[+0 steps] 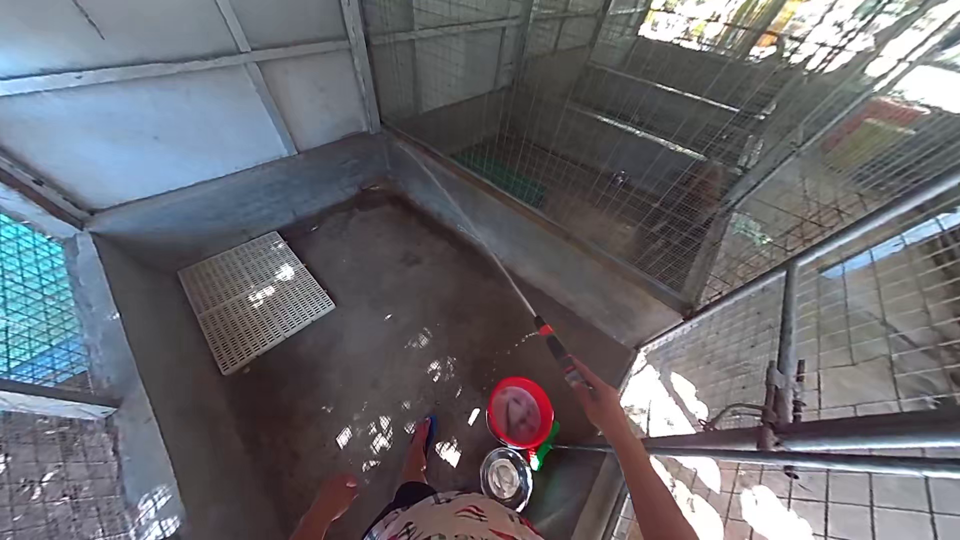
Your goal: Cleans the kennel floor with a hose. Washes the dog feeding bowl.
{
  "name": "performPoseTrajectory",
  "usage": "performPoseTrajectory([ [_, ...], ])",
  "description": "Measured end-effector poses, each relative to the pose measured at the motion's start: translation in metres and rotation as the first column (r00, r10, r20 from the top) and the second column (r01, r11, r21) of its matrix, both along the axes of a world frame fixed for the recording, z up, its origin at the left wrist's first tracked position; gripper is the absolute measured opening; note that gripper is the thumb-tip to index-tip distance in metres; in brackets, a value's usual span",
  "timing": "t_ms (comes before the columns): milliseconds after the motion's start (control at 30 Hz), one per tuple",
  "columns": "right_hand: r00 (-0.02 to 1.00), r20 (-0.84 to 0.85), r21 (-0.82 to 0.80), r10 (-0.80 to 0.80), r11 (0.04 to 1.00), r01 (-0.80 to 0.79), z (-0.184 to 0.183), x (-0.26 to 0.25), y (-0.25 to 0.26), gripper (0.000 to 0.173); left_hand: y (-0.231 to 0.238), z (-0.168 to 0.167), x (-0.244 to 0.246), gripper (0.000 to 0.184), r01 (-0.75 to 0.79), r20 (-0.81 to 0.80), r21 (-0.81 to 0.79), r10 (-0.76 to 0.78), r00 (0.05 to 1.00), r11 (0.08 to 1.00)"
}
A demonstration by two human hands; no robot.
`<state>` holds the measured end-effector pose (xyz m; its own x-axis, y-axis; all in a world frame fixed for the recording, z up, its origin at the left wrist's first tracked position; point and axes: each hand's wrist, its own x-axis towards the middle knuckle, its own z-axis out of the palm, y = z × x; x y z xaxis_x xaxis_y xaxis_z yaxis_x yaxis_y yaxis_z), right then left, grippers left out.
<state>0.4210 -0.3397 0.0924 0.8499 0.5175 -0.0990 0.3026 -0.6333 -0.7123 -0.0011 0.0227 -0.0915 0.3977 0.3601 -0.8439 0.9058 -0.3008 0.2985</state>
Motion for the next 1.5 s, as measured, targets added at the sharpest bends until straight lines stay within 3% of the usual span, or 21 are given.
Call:
performPoseTrajectory([
  [167,1.000,0.004,-0.030,-0.022,0.999,0.022,-0.002,0.001,0.000,0.049,-0.002,-0.015,-0.011,0.039,-0.020,0.025,-0.005,0.020,0.999,1.000],
  [400,0.975,-0.113,-0.286,-0.190,0.946,0.151,0.004,0.005,0.000,0.050,-0.003,-0.009,-0.015,0.042,-0.099,0.000,-0.014,0.099,0.995,0.995],
  [600,0.967,-0.113,-0.496,-0.227,0.856,0.143,0.006,0.008,-0.009,0.048,-0.003,-0.014,-0.015,0.040,-0.096,0.005,-0.004,0.096,0.995,0.995],
  [733,0.972,-0.191,-0.522,-0.139,0.853,0.019,-0.006,0.004,-0.003,0.044,-0.006,-0.011,-0.017,0.041,-0.083,-0.013,-0.011,0.083,0.996,0.996],
  [833,0.950,-0.313,-0.568,-0.010,0.803,-0.179,-0.024,-0.022,0.015,0.041,-0.010,-0.009,-0.022,0.042,-0.080,-0.029,-0.011,0.080,0.996,0.997],
  [933,0.876,-0.464,-0.606,0.130,0.675,-0.421,-0.057,-0.065,0.031,0.044,-0.015,-0.006,-0.029,0.041,-0.105,-0.035,-0.009,0.104,0.994,0.994],
  [1033,0.742,-0.625,-0.593,0.243,0.470,-0.654,-0.090,-0.115,0.040,0.044,-0.023,-0.001,-0.039,0.040,-0.124,-0.030,-0.017,0.124,0.992,0.992],
  [1100,0.692,-0.670,-0.562,0.269,0.427,-0.709,-0.121,-0.141,0.035,0.047,-0.028,0.001,-0.047,0.040,-0.128,-0.031,-0.023,0.127,0.991,0.992],
  [1233,0.755,-0.636,-0.592,0.157,0.529,-0.608,-0.167,-0.170,0.018,0.047,-0.035,-0.010,-0.067,0.039,-0.155,-0.072,-0.054,0.151,0.986,0.986],
  [1367,0.695,-0.719,-0.622,-0.009,0.453,-0.638,-0.174,-0.181,0.011,0.046,-0.038,-0.015,-0.069,0.039,-0.096,-0.164,-0.086,0.081,0.983,0.992],
  [1500,0.643,-0.752,-0.620,-0.147,0.487,-0.615,-0.181,-0.186,0.001,0.050,-0.038,-0.029,-0.044,0.039,0.036,-0.199,-0.149,-0.066,0.978,0.988],
])
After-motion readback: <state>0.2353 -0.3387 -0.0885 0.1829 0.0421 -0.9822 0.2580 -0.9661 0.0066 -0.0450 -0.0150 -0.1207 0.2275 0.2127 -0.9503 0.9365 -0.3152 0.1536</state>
